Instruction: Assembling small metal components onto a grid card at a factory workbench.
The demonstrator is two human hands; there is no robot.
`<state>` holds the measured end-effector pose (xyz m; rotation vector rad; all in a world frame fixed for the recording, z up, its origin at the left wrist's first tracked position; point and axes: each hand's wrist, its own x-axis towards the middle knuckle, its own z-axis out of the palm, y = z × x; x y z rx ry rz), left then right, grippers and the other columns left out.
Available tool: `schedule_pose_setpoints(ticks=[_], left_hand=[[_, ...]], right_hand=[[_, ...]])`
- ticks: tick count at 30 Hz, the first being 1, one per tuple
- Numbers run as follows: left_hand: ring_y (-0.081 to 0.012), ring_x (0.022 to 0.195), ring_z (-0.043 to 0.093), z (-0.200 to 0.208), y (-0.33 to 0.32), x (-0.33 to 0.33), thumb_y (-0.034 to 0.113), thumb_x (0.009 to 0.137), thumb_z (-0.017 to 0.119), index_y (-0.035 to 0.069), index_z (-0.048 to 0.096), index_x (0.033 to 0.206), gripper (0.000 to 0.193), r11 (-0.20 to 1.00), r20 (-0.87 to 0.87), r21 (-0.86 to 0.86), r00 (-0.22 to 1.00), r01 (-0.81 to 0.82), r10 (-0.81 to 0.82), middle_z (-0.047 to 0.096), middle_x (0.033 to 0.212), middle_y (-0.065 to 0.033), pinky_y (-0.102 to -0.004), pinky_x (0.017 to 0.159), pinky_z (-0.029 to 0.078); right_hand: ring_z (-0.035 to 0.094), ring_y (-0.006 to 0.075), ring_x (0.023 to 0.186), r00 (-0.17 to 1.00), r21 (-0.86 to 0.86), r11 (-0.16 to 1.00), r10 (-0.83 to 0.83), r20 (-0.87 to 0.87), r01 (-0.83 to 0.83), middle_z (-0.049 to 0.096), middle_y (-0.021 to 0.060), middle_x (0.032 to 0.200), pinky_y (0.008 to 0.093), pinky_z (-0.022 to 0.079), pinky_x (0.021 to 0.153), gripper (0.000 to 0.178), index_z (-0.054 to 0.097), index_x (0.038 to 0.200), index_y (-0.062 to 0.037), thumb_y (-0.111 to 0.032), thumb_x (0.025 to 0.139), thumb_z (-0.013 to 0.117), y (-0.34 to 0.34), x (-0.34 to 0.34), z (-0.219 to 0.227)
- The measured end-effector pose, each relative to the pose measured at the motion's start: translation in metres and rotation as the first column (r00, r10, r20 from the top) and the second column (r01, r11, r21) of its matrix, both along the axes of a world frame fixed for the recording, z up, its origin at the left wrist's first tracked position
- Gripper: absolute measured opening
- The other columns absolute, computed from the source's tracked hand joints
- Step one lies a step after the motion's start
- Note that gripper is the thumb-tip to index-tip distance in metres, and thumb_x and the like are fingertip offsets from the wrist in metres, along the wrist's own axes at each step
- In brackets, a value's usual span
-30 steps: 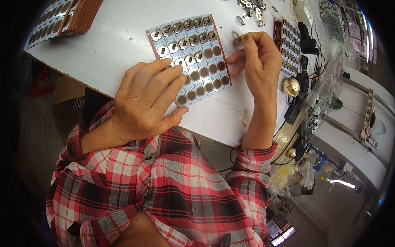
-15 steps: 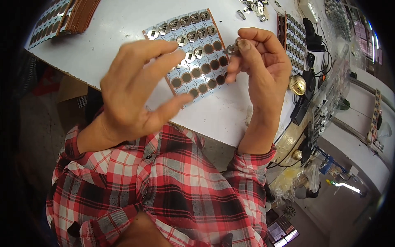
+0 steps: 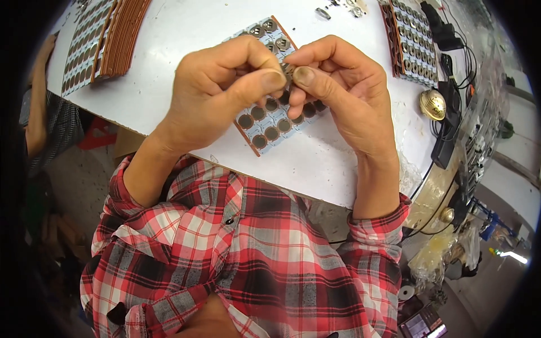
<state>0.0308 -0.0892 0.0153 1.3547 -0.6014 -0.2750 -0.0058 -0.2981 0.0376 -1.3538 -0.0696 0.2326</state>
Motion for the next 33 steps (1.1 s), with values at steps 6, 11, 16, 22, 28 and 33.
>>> schedule_pose_setpoints(ticks=[6, 11, 16, 22, 28, 33], left_hand=[[-0.0041, 0.068, 0.059, -0.004, 0.007, 0.005, 0.008, 0.098, 0.068, 0.002, 0.069, 0.094, 0.007, 0.961, 0.421, 0.192, 0.901, -0.197, 0.101, 0.068, 0.080, 0.0001, -0.0182, 0.059, 0.047], [-0.0065, 0.067, 0.059, 0.010, 0.006, -0.001, 0.008, 0.099, 0.067, 0.001, 0.067, 0.094, 0.009, 0.995, 0.006, 0.058, 0.996, -0.086, 0.086, 0.066, 0.080, -0.0024, -0.0198, 0.057, 0.046], [-0.0075, 0.068, 0.063, 0.004, 0.008, 0.007, 0.012, 0.103, 0.063, -0.002, 0.067, 0.109, 0.017, 0.983, -0.411, -0.140, 0.896, 0.122, -0.170, 0.072, 0.089, -0.0119, -0.0217, 0.056, 0.052], [-0.0094, 0.071, 0.068, 0.000, 0.005, 0.005, 0.008, 0.102, 0.063, -0.004, 0.069, 0.112, 0.017, 0.994, -0.358, -0.101, 0.932, 0.028, -0.062, 0.075, 0.096, -0.0150, -0.0230, 0.060, 0.059], [-0.0093, 0.071, 0.068, 0.006, 0.008, 0.004, 0.006, 0.101, 0.063, -0.005, 0.069, 0.109, 0.015, 0.995, -0.377, -0.077, 0.922, 0.064, -0.088, 0.074, 0.093, -0.0121, -0.0213, 0.060, 0.058], [-0.0085, 0.071, 0.067, -0.002, 0.011, -0.004, -0.001, 0.095, 0.068, -0.004, 0.070, 0.109, 0.014, 0.989, -0.084, 0.080, 0.988, -0.122, 0.129, 0.073, 0.092, -0.0089, -0.0207, 0.060, 0.053]], right_hand=[[0.069, 0.0112, 0.071, 0.998, -0.021, 0.999, -0.049, -0.041, 0.049, 0.070, 0.0075, 0.085, 0.0221, 0.057, 0.064, 0.015, 0.068, 0.112, 0.0048, -0.003, 0.099, 0.065, 0.012, -0.002, 0.012], [0.066, 0.0101, 0.070, 0.980, -0.202, 0.964, -0.151, 0.126, 0.175, 0.069, 0.0064, 0.084, 0.0237, 0.056, 0.064, 0.017, 0.069, 0.110, 0.0054, -0.007, 0.098, 0.067, 0.022, -0.006, 0.011], [0.063, 0.0064, 0.071, 0.942, -0.274, 0.909, -0.261, 0.208, 0.313, 0.069, 0.0031, 0.087, 0.0208, 0.054, 0.064, 0.012, 0.071, 0.108, 0.0032, 0.001, 0.096, 0.066, 0.019, -0.002, -0.003], [0.056, 0.0041, 0.070, 0.819, -0.606, 0.581, -0.206, 0.536, 0.543, 0.066, -0.0008, 0.083, 0.0179, 0.045, 0.061, 0.017, 0.075, 0.112, -0.0018, -0.002, 0.097, 0.068, -0.013, 0.009, -0.020], [0.062, 0.0090, 0.068, 0.967, -0.275, 0.945, -0.116, 0.226, 0.178, 0.068, 0.0064, 0.088, 0.0221, 0.050, 0.054, 0.022, 0.068, 0.116, 0.0083, -0.001, 0.096, 0.067, 0.019, -0.005, 0.010], [0.063, 0.0047, 0.065, 0.975, -0.196, 0.963, -0.156, 0.156, 0.185, 0.072, 0.0047, 0.086, 0.0174, 0.050, 0.052, 0.016, 0.072, 0.110, 0.0032, -0.003, 0.095, 0.072, 0.009, 0.002, 0.000]])
